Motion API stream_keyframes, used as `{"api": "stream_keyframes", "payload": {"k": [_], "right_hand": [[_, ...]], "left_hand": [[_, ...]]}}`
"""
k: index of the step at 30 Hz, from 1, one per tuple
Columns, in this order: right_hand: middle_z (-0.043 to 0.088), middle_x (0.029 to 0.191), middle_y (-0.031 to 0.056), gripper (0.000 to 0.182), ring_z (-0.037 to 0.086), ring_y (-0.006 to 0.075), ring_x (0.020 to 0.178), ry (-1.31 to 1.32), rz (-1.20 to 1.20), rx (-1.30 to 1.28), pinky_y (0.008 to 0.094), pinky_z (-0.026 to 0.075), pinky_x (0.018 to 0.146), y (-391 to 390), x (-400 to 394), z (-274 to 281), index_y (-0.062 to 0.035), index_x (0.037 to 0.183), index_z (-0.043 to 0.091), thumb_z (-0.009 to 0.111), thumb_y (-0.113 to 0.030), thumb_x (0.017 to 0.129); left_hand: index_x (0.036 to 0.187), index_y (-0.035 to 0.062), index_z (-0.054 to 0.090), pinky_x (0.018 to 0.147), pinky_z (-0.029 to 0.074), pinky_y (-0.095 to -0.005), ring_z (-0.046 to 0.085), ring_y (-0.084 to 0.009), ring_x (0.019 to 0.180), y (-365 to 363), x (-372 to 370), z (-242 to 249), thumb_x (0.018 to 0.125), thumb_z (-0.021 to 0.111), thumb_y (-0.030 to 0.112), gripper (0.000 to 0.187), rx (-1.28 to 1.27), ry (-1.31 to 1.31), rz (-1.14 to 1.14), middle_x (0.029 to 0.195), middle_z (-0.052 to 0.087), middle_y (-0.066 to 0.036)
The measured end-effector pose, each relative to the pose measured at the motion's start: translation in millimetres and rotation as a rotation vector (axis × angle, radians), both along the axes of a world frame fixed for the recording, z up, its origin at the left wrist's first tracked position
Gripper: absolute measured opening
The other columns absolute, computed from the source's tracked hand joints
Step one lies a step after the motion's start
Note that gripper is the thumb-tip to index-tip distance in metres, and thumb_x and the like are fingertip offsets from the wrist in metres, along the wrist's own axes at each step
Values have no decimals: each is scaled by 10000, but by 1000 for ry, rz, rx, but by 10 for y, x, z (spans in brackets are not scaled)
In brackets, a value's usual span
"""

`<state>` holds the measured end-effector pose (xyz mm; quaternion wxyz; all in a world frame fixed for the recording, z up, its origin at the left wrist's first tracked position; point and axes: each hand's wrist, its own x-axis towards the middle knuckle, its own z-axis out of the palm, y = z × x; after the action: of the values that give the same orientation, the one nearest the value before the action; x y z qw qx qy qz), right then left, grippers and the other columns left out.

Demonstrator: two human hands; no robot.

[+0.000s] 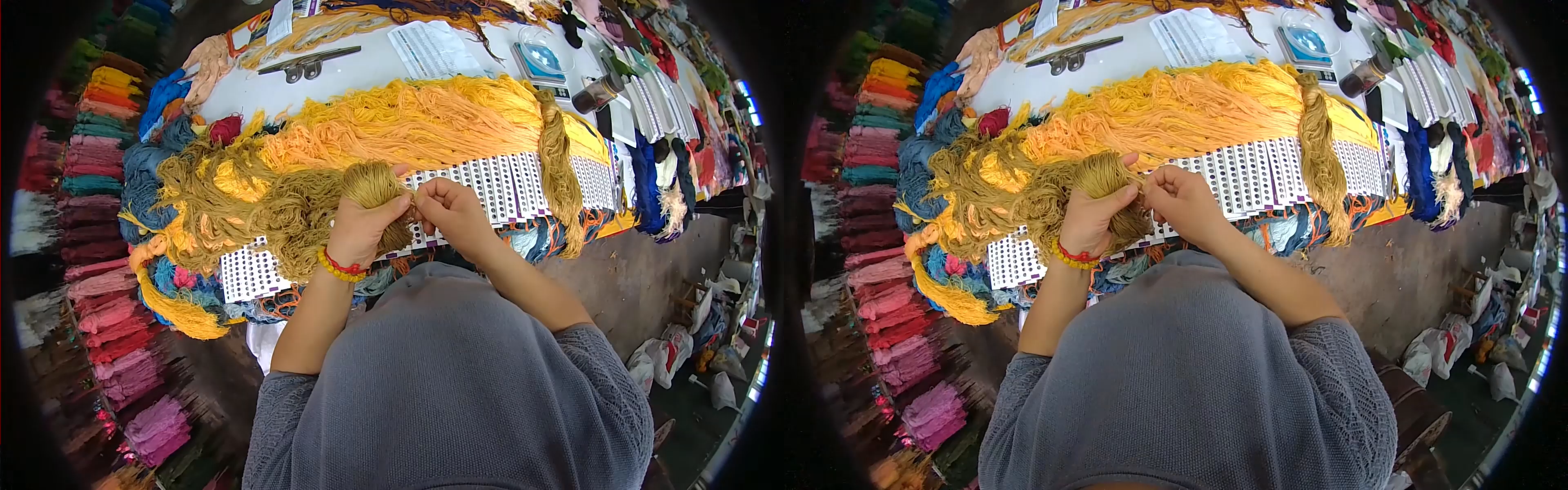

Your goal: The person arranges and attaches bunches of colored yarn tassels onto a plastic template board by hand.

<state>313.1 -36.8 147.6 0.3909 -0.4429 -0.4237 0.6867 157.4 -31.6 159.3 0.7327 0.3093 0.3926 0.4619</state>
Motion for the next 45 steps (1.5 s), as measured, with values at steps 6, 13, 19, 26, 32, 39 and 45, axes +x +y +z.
{"api": "stream_keyframes", "payload": {"k": [6, 13, 19, 26, 32, 39, 45], "right_hand": [[539, 702, 5, 142, 468, 51, 552, -25, -2, 66, 180, 384, 513, -31, -28, -14, -24, 864, 506, 458, -155, 893], [539, 762, 16, 137, 476, 62, 604, -22, 16, 112, 191, 401, 552, -32, -27, -31, -21, 904, 481, 424, -145, 906], [523, 735, 13, 145, 452, 63, 575, -34, -58, 74, 190, 383, 530, 0, -3, -24, -25, 884, 485, 429, -157, 905], [412, 531, -43, 162, 339, 32, 425, 10, 315, -235, 192, 271, 383, 123, 155, -53, -36, 884, 539, 499, -191, 865], [184, 481, -73, 423, 186, 42, 405, 1155, 106, -329, 184, 199, 388, 161, 171, 6, -137, 1151, 468, 359, -450, 888], [377, 521, -69, 224, 314, 6, 453, -89, 0, 99, 160, 261, 434, 106, -73, 133, -21, 982, 536, 582, -139, 797], [374, 528, -67, 137, 319, 19, 479, -374, 66, 261, 198, 270, 444, 48, -105, 80, -18, 867, 578, 618, -110, 773]], "left_hand": [[1234, -39, 386, 668, 437, -194, 531, -66, 717, -6, -9, -37, 774, 588, -12, 503, 55, 34, -3, 805, 570, -9], [1245, -39, 369, 680, 427, -187, 526, -64, 739, -17, 4, -6, 780, 565, -30, 505, 94, 54, 0, 801, 563, -9], [1205, -36, 419, 720, 460, -280, 561, -157, 745, -5, -56, -53, 785, 551, -11, 440, 32, 35, -22, 809, 567, -45], [1084, -63, 503, 653, 464, -273, 557, -143, 668, 37, -144, -52, 858, 458, 111, 289, -80, -177, -82, 735, 564, -60], [1085, -35, 498, 716, 474, -330, 582, -182, 783, 33, -212, -131, 916, 342, 360, 458, -209, -490, -282, 882, 595, -96], [1207, -27, 403, 891, 404, -363, 482, -207, 1067, 57, -145, -60, 932, 282, 363, 493, -157, -408, -161, 1174, 484, -123], [1205, -42, 403, 920, 382, -332, 481, -207, 1071, 47, -78, 34, 938, 283, 328, 471, -174, -366, -189, 1176, 481, -127]]}}
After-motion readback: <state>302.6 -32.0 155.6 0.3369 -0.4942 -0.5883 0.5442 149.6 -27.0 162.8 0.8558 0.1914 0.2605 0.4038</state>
